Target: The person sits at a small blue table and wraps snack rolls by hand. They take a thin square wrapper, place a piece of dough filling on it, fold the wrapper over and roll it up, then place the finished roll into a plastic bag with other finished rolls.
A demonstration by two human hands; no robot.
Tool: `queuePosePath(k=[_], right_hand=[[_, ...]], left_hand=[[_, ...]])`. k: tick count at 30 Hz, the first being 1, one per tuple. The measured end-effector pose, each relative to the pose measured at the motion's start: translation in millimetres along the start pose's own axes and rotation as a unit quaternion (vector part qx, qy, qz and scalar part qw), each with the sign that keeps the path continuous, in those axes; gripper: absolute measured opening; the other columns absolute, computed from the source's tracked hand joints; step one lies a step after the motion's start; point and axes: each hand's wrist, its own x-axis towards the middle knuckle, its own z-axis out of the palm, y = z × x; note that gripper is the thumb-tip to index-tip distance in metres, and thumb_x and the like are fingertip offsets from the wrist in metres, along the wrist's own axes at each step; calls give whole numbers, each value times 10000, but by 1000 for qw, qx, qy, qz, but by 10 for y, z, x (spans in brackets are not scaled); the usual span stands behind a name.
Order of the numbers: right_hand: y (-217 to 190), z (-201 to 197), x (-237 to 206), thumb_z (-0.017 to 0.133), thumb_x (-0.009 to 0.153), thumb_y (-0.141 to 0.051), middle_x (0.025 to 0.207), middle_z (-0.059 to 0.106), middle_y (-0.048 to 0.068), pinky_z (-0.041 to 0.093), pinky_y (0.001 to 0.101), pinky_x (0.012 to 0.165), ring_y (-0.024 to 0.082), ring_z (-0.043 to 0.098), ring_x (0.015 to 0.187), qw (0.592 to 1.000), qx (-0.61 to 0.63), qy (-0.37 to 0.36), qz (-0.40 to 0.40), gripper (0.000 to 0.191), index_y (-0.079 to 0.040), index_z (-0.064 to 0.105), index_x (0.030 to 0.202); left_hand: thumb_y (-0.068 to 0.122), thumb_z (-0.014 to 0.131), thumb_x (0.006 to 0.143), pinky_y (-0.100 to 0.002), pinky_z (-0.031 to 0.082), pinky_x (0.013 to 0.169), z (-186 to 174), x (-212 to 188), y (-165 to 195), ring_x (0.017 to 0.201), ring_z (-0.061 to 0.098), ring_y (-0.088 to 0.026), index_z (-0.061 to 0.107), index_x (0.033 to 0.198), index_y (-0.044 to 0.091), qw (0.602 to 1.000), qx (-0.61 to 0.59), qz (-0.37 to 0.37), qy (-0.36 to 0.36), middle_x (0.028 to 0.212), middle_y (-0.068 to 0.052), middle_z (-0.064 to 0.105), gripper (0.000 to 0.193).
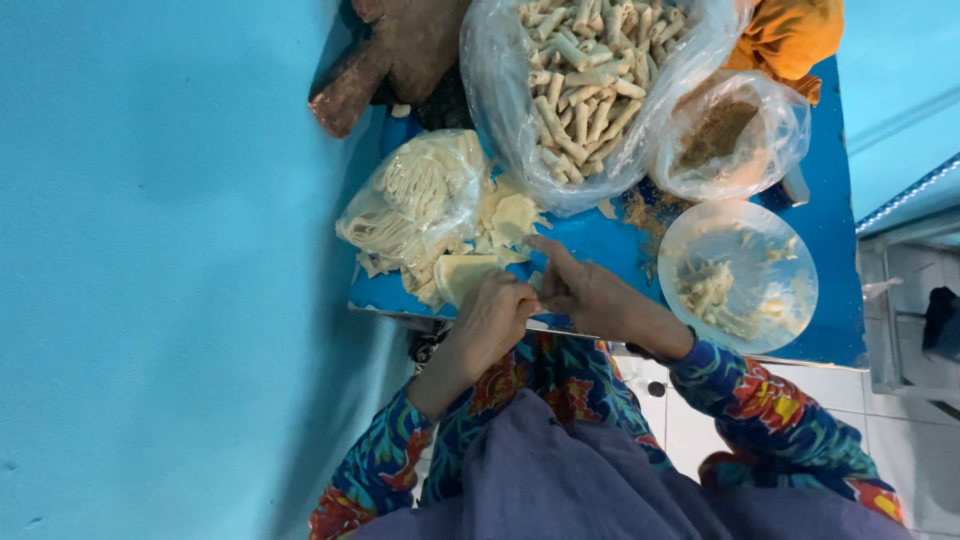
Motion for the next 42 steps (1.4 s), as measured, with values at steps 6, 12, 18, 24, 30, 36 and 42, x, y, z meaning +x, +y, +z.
queuePosePath(k=[6, 12, 18, 24, 30, 36, 42], right_hand=[[-67, 233, -336, 627, 792, 75, 990, 699, 177, 565, 451, 707, 377, 692, 902, 977, -171, 104, -80, 858, -27, 289, 1574], [-130, 300, -422, 629, 857, 33, 1067, 683, 219, 552, 458, 797, 396, 670, 960, 948, -230, 168, -141, 710, 5, 364, 1515], [-151, 168, -385, 619, 818, 76, 1101, 682, 227, 564, 437, 805, 388, 674, 1031, 972, -168, 118, -114, 704, 13, 394, 1482], [-108, 307, -425, 669, 828, -7, 1167, 695, 192, 575, 411, 846, 345, 680, 1094, 934, -306, 134, -126, 698, -17, 428, 1482], [-111, 530, -355, 619, 857, -80, 1501, 499, 247, 456, 452, 1108, 397, 486, 1403, 867, -472, 130, -95, 707, 85, 375, 1499], [-103, 292, -26, 656, 785, -95, 1544, 421, 236, 331, 536, 1149, 428, 350, 1463, 907, -396, 116, -87, 810, 54, 340, 1515], [-179, 253, -102, 641, 730, 29, 1387, 614, 235, 411, 476, 1151, 366, 583, 1312, 942, -295, 129, -100, 880, -24, 359, 1562]], left_hand=[[95, 708, 939, -441, 551, 798, 67, -216, 75, 942, 679, -306, 694, 964, 51, 988, 54, 76, 121, 920, -123, 710, 52], [39, 666, 861, -389, 540, 871, 56, -364, 156, 1014, 616, -285, 651, 1053, 19, 955, 219, 162, 119, 1050, -116, 618, 194], [90, 676, 925, -422, 500, 874, 102, -386, 199, 1006, 598, -300, 641, 1058, 6, 964, 210, 127, 100, 1004, -136, 593, 160], [143, 654, 918, -463, 453, 1082, 213, -514, 223, 1216, 586, -282, 646, 1207, -22, 925, 353, 112, 85, 1232, -144, 643, 333], [360, 578, 1003, -510, 319, 1113, 192, -351, 201, 1419, 406, -302, 556, 1450, -11, 914, 395, 57, 75, 1542, -169, 483, 581], [495, 604, 898, -561, 304, 1105, 77, -65, 57, 1397, 406, -313, 457, 1479, -23, 936, 339, -23, 89, 1598, -109, 434, 792], [333, 698, 947, -523, 374, 1064, -20, -508, 11, 1302, 517, -313, 499, 1516, 56, 938, 269, -36, 214, 1474, -89, 549, 663]])
